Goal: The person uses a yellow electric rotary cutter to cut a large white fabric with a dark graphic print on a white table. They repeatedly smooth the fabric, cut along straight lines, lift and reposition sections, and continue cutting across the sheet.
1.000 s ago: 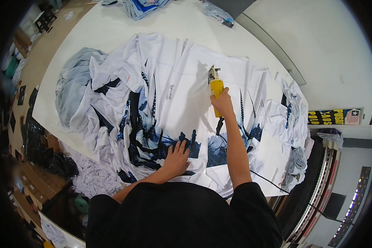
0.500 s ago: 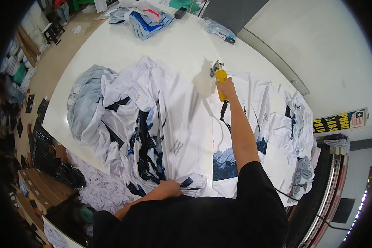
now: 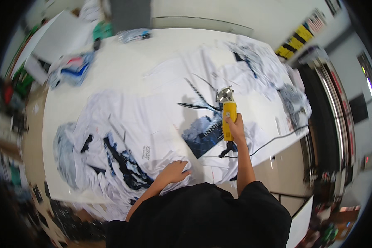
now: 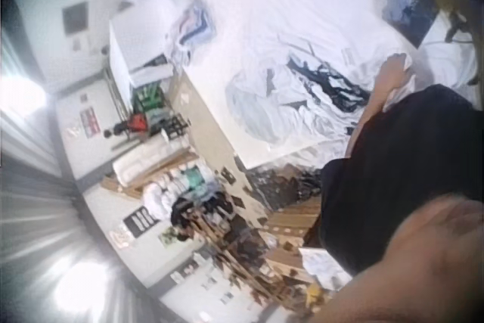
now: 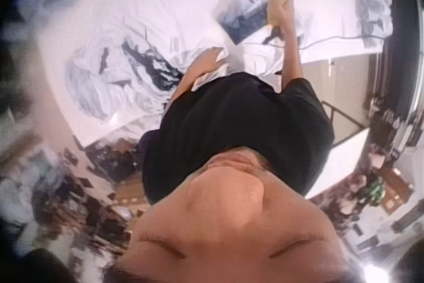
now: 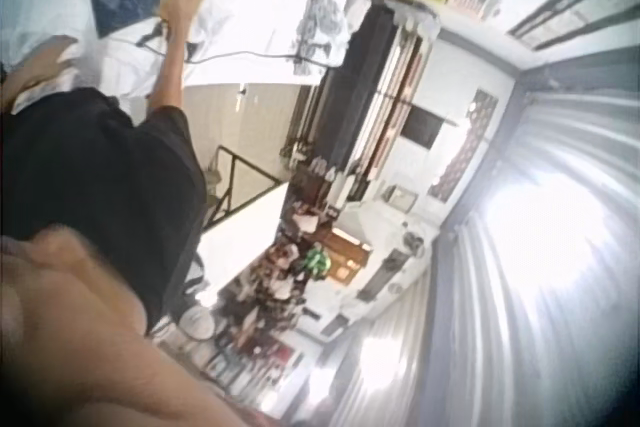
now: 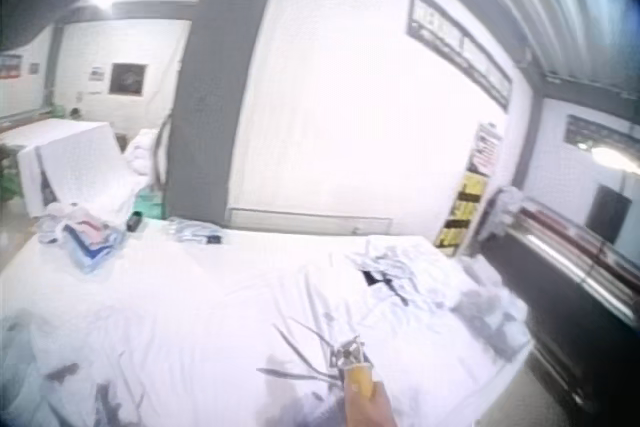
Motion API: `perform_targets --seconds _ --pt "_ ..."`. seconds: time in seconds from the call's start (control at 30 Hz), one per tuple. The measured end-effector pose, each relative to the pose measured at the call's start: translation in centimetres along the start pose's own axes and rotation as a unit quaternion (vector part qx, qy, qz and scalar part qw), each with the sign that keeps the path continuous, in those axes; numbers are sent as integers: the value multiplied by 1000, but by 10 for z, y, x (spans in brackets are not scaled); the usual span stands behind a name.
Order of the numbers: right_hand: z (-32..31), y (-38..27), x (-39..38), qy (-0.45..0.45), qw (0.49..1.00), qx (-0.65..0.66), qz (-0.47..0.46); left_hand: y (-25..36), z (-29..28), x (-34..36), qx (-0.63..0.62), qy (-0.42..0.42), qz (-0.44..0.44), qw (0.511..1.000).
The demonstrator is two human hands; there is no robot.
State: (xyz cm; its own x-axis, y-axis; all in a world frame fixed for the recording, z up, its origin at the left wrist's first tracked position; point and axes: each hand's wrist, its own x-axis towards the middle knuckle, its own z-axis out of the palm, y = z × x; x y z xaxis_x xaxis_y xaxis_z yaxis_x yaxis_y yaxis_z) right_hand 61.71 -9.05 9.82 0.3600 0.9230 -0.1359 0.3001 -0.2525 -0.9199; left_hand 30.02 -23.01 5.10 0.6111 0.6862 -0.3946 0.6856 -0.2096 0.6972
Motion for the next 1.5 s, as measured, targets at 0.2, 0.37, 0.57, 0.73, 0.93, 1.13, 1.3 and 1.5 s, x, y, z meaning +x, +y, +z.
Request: perform_targets --seconds 0.2,0.37,0.57,0.73,0.93,1.13,1.3,1.5 --pt "-163 46 -67 171 982 38 70 92 61 119 98 -17 162 982" --pt "-239 82 -101 257 952 91 135 190 103 180 277 -59 318 905" --pt "-285 180 -95 308 939 105 109 145 169 246 201 41 372 905" --pt "-301 169 -77 298 935 148 126 78 57 305 127 217 199 947" --pt "-314 156 -40 261 939 164 153 -16 -153 313 210 408 -162 874" --pt "-314 162 -15 226 946 170 161 -25 -151 319 146 403 -314 847" --pt "-303 157 0 181 955 174 156 -74 -177 317 189 263 -322 890" --pt "-301 166 15 175 959 148 164 10 -208 320 -176 46 -112 977"
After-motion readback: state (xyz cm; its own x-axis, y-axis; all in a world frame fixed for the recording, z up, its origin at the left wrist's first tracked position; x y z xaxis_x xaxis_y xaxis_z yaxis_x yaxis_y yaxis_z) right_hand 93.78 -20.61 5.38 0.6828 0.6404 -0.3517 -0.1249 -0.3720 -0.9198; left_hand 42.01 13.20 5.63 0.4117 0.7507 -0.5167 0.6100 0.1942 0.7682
